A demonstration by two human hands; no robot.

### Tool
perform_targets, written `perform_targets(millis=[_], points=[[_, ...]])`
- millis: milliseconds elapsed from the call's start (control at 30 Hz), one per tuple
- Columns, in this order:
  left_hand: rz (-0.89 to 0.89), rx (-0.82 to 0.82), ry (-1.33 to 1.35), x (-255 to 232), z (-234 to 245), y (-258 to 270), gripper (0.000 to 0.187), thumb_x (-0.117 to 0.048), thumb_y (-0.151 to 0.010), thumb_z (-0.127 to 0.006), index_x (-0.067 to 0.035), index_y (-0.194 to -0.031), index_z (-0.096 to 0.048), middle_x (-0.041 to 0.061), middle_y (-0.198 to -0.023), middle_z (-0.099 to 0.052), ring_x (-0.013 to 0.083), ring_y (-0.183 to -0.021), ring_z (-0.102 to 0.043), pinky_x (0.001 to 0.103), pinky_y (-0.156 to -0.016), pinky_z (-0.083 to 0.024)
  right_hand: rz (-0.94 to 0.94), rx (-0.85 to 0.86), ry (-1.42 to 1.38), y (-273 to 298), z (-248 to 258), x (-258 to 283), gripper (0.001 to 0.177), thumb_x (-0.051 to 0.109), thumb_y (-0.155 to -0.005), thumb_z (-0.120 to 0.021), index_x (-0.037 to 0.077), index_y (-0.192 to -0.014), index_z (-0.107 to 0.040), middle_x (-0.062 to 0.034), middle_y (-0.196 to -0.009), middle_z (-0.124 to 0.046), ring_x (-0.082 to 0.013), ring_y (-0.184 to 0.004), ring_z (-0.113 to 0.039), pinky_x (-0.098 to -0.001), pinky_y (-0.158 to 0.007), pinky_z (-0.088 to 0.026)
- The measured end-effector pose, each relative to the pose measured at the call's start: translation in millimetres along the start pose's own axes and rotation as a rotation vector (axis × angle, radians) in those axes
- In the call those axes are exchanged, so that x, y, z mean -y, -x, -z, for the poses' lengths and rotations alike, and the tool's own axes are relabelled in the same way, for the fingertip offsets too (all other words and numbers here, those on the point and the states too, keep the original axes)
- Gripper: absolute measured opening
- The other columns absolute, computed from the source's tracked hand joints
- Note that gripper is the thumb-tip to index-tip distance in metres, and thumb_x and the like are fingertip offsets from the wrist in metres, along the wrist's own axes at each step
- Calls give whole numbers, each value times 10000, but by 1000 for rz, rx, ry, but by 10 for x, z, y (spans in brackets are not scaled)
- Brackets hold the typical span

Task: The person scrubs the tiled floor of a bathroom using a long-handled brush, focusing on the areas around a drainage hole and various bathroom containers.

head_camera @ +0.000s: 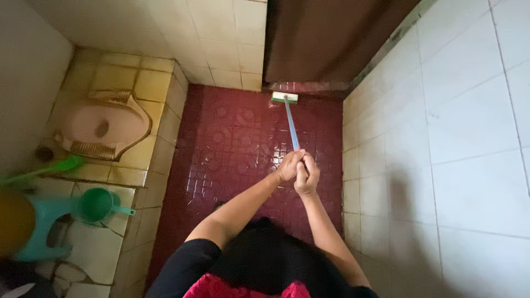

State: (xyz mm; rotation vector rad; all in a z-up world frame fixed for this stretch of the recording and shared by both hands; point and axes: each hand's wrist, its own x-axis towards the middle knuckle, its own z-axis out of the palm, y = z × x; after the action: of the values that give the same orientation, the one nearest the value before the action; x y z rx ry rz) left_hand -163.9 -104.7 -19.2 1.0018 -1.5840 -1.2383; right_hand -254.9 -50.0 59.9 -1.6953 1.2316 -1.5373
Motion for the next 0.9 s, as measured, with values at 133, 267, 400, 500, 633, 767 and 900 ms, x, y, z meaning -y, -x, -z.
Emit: perform_targets(millis=[133,267,400,500,633,767,900], points=[[18,-37,205,-376,-343,239,558,-399,-1043,-307,-15,-913,-691,100,-798,-673,248,-733,-625,395,-701,-505,-115,32,11,90,372,441,260,198,-993,-531,-16,-1091,-641,-105,-909,-641,-147,-775,-595,-310,-683,-486],[116,10,385,-582,-548,457,570,-442,-1059,-338,-18,-858,-662,60,-703,-616,174,-636,-566,353,-583,-461,-90,71,-13,289,614,744,297,188,-950,-562,-42,-1133,-608,-108,-956,-651,-130,-799,-606,-294,-682,-485],[57,27,374,-282,-685,315,529,-430,-1053,-433,-5,-860,-680,55,-743,-612,156,-673,-553,348,-605,-467,-100,-131,-154,470,474,164,287,197,-943,-489,-9,-1118,-588,-72,-982,-595,-120,-865,-541,-272,-741,-444],[-41,23,159,83,-644,71,495,-395,-1059,-453,-6,-832,-659,80,-754,-634,192,-710,-590,415,-799,-462,-149,-208,-91,519,379,-408,237,190,-968,-506,-2,-1073,-597,-49,-930,-574,-126,-819,-520,-278,-711,-429],[22,24,10,-18,-786,6,426,-380,-1053,-463,-28,-912,-658,98,-870,-642,232,-861,-589,478,-847,-484,-136,-207,-52,452,576,-456,257,192,-973,-512,-10,-1098,-609,-44,-941,-599,-147,-835,-546,-292,-717,-450],[98,113,115,-693,-889,145,506,-419,-1052,-443,-28,-804,-645,111,-753,-666,251,-738,-639,480,-1158,-395,-238,-264,-107,419,838,240,347,193,-930,-554,-37,-1190,-572,-56,-943,-579,-130,-754,-497,-285,-644,-395],[-173,53,325,-1166,-868,287,523,-486,-1025,-387,-43,-973,-661,97,-841,-679,246,-814,-668,502,-1217,-309,70,-287,-190,413,900,531,414,230,-971,-551,-3,-1301,-457,-45,-1036,-594,-119,-925,-560,-281,-820,-465]])
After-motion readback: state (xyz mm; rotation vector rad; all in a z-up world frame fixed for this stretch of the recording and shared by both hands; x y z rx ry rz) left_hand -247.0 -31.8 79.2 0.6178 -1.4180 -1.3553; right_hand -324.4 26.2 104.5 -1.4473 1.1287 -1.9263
